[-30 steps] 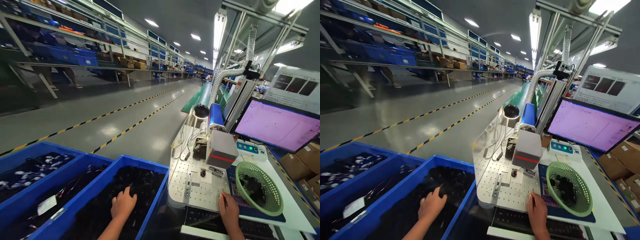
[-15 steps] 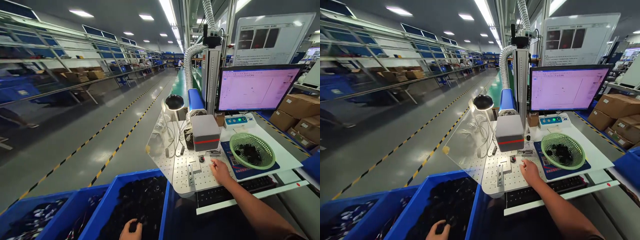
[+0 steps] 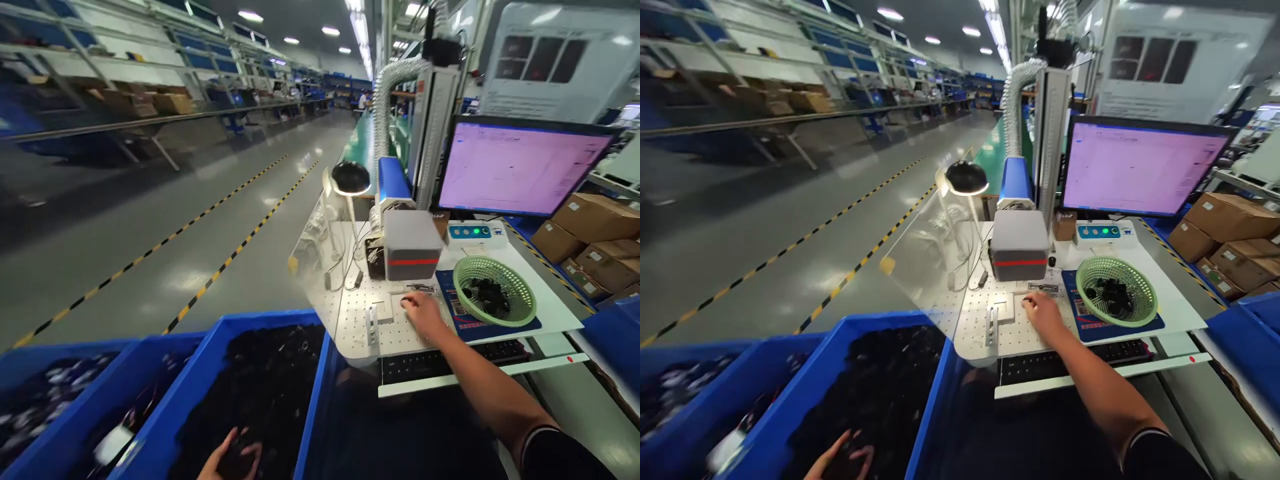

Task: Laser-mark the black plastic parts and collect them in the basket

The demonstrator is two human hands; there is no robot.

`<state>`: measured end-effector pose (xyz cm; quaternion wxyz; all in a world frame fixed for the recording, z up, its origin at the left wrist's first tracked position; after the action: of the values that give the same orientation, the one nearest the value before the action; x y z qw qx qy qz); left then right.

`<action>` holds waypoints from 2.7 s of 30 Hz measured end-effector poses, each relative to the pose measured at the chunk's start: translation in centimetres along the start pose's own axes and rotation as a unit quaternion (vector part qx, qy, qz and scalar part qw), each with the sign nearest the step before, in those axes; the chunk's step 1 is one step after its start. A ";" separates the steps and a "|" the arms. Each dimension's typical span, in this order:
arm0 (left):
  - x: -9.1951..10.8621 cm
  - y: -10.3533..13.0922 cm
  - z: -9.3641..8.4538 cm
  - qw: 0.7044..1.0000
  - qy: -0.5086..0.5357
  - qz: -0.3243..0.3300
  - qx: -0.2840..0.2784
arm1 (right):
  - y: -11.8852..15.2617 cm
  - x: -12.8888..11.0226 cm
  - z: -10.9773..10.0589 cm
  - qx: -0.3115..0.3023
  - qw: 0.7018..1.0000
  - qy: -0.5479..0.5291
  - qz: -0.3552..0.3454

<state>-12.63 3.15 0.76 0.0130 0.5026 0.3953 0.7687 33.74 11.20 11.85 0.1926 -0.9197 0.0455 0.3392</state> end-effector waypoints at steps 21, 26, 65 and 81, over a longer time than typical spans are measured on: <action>-3.5 15.4 11.3 0.893 0.167 -0.280 -0.310 | 13.8 -11.8 -1.5 -0.279 0.901 -0.137 -0.302; -5.5 16.3 11.6 0.895 0.099 -0.302 -0.314 | 14.3 -10.5 -2.6 -0.337 0.886 -0.121 -0.293; -9.1 0.5 2.9 0.904 -0.422 0.065 0.026 | -0.1 1.3 3.9 -0.030 0.996 0.085 -0.015; -8.4 1.1 3.6 0.892 -0.447 0.056 0.040 | -0.5 0.7 4.4 0.000 0.993 0.116 -0.018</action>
<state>-5.26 0.99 -4.26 0.1251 0.8146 0.3497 0.4455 31.65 13.36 8.48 0.1922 -0.9536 0.0505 0.2264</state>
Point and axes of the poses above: each hand's wrist, its own y-axis away from the middle knuckle, its own z-axis out of the palm, x = y × z, the point moved 1 cm from there along -y, towards the middle knuckle
